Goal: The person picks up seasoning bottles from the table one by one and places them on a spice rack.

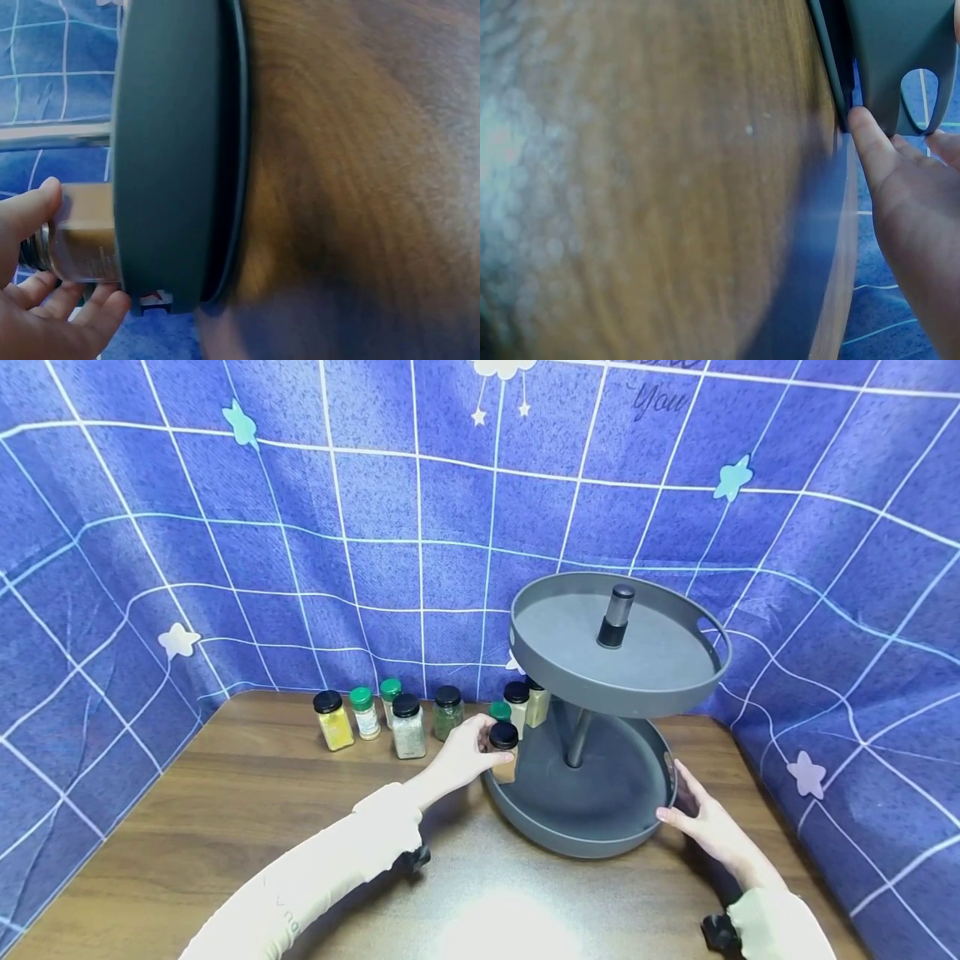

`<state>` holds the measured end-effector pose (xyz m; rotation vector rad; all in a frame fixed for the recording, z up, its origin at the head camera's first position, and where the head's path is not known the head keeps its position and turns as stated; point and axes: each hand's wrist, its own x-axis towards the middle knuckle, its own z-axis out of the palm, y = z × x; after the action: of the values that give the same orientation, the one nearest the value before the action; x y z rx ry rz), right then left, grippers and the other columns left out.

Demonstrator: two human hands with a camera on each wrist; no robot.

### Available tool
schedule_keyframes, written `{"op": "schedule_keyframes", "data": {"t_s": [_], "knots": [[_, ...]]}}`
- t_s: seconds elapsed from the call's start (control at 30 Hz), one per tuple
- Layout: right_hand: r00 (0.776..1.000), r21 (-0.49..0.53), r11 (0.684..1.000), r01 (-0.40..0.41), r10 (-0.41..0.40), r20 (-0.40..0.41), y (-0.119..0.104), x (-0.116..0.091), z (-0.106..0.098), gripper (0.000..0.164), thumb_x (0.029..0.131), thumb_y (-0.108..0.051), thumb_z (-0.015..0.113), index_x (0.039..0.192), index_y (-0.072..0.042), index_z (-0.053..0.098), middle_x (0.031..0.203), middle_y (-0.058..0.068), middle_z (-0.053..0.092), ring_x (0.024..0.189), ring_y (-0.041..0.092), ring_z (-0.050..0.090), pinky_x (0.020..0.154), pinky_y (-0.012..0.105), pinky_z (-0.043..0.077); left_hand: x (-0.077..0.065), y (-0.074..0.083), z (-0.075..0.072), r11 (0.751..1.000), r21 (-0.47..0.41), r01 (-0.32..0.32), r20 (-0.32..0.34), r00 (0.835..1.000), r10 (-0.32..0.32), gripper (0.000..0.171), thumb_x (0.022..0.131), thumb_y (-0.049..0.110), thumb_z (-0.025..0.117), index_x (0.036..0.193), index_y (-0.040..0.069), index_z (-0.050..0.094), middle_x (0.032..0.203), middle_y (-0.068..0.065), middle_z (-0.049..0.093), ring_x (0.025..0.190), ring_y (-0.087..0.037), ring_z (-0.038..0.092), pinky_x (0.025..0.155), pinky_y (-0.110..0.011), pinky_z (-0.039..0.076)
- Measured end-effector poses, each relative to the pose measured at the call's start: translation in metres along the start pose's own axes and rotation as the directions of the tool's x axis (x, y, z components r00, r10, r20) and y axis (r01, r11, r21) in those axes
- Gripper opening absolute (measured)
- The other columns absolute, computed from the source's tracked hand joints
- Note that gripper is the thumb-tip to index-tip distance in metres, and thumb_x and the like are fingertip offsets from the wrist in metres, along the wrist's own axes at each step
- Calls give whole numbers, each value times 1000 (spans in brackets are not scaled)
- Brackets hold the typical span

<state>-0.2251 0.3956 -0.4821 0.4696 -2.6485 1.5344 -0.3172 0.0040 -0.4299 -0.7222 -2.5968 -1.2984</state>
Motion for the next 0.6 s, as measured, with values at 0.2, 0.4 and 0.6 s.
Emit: {"op": "schedule_keyframes", "data": {"t_s": [0.2,0.4,0.6], "knots": [[1000,9,1000,16,-16,-3,0,0,0,78,91,-1,57,149,3,5,143,42,14,117,-23,27,92,-3,25,-2,-1,2,1000,8,-25,-19,1000,25,45,74,27,79,108,5,59,95,-5,61,83,-15,56,73,-24,46],[1000,9,1000,9,-9,2,0,0,0,78,91,-2,58,149,2,5,144,41,14,118,-23,26,92,-3,25,-4,-3,3,1000,12,-25,-24,999,25,50,74,27,80,112,4,57,98,-6,62,85,-16,57,76,-26,47],[1000,20,1000,10,-10,6,1,0,1,78,91,-2,57,149,1,5,144,41,14,118,-22,27,92,-2,25,-6,-1,-2,999,-36,-4,1,1000,4,58,74,26,80,119,1,54,107,-11,62,94,-22,61,86,-33,50]]}}
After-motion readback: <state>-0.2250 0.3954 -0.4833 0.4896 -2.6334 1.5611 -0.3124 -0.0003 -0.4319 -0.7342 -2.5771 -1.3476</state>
